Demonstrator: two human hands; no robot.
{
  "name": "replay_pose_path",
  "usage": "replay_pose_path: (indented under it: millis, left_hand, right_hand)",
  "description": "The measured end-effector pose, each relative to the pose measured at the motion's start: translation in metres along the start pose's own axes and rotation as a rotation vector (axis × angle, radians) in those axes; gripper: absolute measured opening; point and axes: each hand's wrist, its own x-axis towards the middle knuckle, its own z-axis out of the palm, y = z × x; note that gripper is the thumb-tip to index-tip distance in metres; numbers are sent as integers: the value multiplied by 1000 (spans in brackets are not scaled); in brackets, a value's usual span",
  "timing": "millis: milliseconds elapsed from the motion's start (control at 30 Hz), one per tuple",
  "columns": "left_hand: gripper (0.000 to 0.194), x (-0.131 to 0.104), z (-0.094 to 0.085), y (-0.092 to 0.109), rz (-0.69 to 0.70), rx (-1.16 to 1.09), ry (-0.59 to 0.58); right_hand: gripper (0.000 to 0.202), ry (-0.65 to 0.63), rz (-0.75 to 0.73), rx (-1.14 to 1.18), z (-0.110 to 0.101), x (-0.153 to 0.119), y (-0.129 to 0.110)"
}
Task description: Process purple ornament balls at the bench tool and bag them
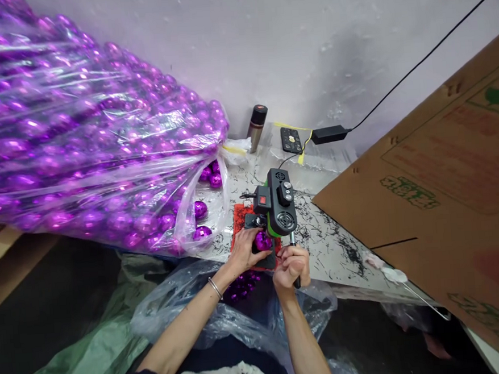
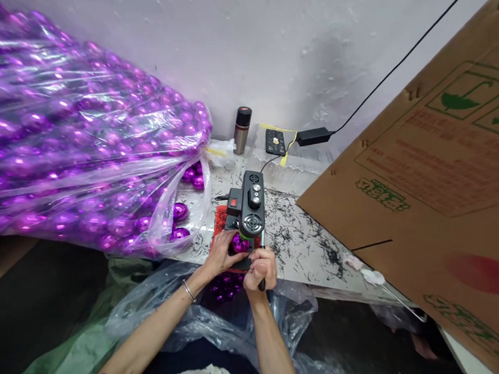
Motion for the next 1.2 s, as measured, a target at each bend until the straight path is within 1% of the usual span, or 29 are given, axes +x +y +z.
replay_pose_path:
  millis: [100,200,267,333,367,400,433,467,533,567,600,633,667,700,733,767,800,833,867,900,933,967,1000,1067,1200]
  left_hand:
    - [66,1,0,0,-10,-25,-8]
    - [66,6,-1,1,-20,-36,-16]
    - [67,9,-2,2,-22,-44,-15]
    - [69,8,-3,3,-15,-60,-9]
    - [70,4,-4,3,-9,-69,-1]
    - [69,-3,-6,3,-2,-76,9]
    - [69,-13,-8,3,8,-78,18]
    - [67,-26,-10,3,18,-74,25]
    - [71,-54,-16,3,41,-51,28]
    - [78,-67,-21,2,51,-36,21]
    - [87,-75,-26,1,58,-21,14]
    - [93,-77,-32,0,60,-5,14]
    - [93,-72,-39,-2,53,11,27]
    - [86,-60,-47,-4,38,29,56]
    - [72,-42,-56,-7,14,51,102]
    - [57,-17,-67,-11,-24,76,165]
    - [49,10,-78,-16,-63,104,232]
    - [46,39,-89,-21,-117,130,293]
    - [46,67,-101,-26,-192,150,321]
    - [46,93,-111,-32,-287,166,320]
    - [48,114,-121,-37,-379,174,295]
    - [48,132,-129,-42,-430,177,282]
    - [48,144,-134,-46,-468,176,262]
    - [51,158,-139,-52,-500,167,230]
    - [55,161,-135,-53,-533,125,198]
  right_hand:
    - [48,-14,-44,-2,1,2,3]
    - [53,-20,-73,3,2,10,-1]
    - [52,-7,-57,10,1,22,-10]
    - [48,-5,7,1,0,39,-25]
    - [46,-18,52,-11,0,48,-32]
    - [47,-39,142,-31,-1,56,-39]
    - [49,-64,202,-31,-2,64,-46]
    - [50,-81,220,-28,-3,69,-50]
    - [50,-98,200,-15,-4,72,-55]
    - [49,-100,174,-9,-4,70,-54]
    - [47,-100,153,-7,-5,66,-53]
    - [45,-97,141,-7,-5,61,-51]
    - [44,-94,135,-8,-5,56,-49]
    - [43,-89,134,-11,-6,51,-47]
    - [42,-83,135,-13,-6,47,-45]
    - [42,-82,134,-14,-6,44,-43]
    - [41,-84,133,-14,-7,42,-42]
    - [41,-86,129,-13,-7,41,-41]
    - [41,-94,125,-13,-8,40,-40]
    - [40,-100,122,-16,-8,40,-40]
    - [40,-106,119,-18,-9,39,-39]
    - [39,-111,117,-23,-9,39,-39]
    - [39,-111,115,-27,-9,38,-39]
    - [39,-102,105,-32,-7,36,-38]
    - [40,-74,88,-37,-4,35,-39]
